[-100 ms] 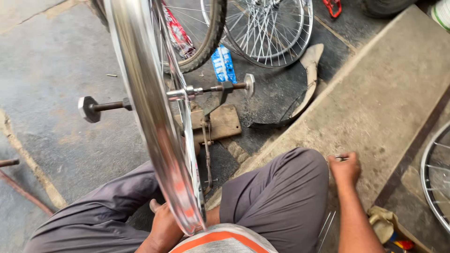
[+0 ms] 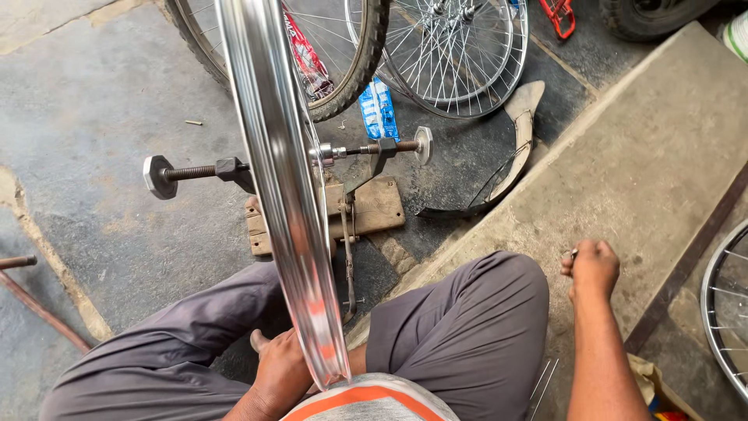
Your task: The person sits on the ground and uses a spoke wrench to adjust the tension of the spokes on a bicycle wheel mounted in a truing stand. They rotate the wheel periodically to check alignment and continue tightening or loosening individual spokes.
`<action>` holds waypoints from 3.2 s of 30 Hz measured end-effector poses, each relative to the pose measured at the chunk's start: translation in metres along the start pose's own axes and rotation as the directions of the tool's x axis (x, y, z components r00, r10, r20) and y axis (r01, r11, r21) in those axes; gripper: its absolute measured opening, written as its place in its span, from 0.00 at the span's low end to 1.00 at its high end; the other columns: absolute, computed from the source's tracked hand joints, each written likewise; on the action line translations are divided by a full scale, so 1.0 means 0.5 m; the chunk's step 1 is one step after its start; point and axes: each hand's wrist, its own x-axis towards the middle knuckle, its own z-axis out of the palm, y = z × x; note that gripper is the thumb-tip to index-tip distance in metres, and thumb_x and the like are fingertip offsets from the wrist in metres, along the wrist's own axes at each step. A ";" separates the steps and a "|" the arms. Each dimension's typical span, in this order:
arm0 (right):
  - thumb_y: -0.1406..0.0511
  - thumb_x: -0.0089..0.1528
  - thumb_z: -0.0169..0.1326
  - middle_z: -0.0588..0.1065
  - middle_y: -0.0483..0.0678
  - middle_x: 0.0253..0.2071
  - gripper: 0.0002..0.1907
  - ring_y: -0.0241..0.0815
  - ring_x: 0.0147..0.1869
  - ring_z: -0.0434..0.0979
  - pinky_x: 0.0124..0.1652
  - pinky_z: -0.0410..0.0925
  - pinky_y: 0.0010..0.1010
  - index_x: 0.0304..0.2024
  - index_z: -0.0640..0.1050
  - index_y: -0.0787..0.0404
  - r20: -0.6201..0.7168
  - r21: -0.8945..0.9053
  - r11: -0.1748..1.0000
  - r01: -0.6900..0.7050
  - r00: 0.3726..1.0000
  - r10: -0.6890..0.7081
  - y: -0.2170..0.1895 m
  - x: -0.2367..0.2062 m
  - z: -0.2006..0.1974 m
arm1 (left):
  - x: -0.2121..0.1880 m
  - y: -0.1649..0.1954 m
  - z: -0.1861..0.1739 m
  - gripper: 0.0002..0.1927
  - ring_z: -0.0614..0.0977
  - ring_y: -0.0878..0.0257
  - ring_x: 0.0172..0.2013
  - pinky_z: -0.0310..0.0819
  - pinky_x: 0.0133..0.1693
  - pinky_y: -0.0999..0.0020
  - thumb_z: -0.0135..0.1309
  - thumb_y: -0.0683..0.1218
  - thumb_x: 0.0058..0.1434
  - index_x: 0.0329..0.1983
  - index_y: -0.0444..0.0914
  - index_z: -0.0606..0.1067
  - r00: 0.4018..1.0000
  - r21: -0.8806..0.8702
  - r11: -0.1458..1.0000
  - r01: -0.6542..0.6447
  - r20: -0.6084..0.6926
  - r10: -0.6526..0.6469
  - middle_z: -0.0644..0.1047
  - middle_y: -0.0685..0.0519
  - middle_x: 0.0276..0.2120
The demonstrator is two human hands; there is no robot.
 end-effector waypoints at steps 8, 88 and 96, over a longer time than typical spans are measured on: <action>0.67 0.67 0.51 0.68 0.44 0.26 0.03 0.34 0.24 0.69 0.20 0.65 0.27 0.37 0.71 0.56 0.383 0.503 0.855 -0.129 0.919 -0.087 -0.286 -0.080 0.126 | 0.033 0.086 -0.044 0.17 0.83 0.50 0.40 0.77 0.43 0.54 0.59 0.48 0.51 0.41 0.34 0.75 0.992 -0.018 0.992 -0.125 -0.001 0.125 0.78 0.45 0.37; 0.60 0.67 0.46 0.75 0.49 0.39 0.20 0.39 0.38 0.74 0.37 0.70 0.32 0.60 0.68 0.59 0.921 -0.065 0.995 0.077 0.389 0.030 0.018 -0.426 0.389 | 0.097 -0.038 -0.042 0.13 0.72 0.66 0.26 0.70 0.31 0.68 0.53 0.51 0.66 0.48 0.38 0.74 0.837 -0.742 0.439 0.507 0.301 -0.456 0.72 0.55 0.26; 0.59 0.70 0.44 0.70 0.46 0.28 0.20 0.31 0.26 0.64 0.24 0.63 0.24 0.62 0.65 0.59 0.977 -0.097 0.995 0.006 0.193 0.094 0.046 -0.425 0.376 | 0.091 -0.037 -0.046 0.15 0.76 0.66 0.35 0.75 0.39 0.67 0.56 0.50 0.64 0.45 0.34 0.75 0.944 -0.740 0.601 0.302 0.144 -0.297 0.76 0.52 0.33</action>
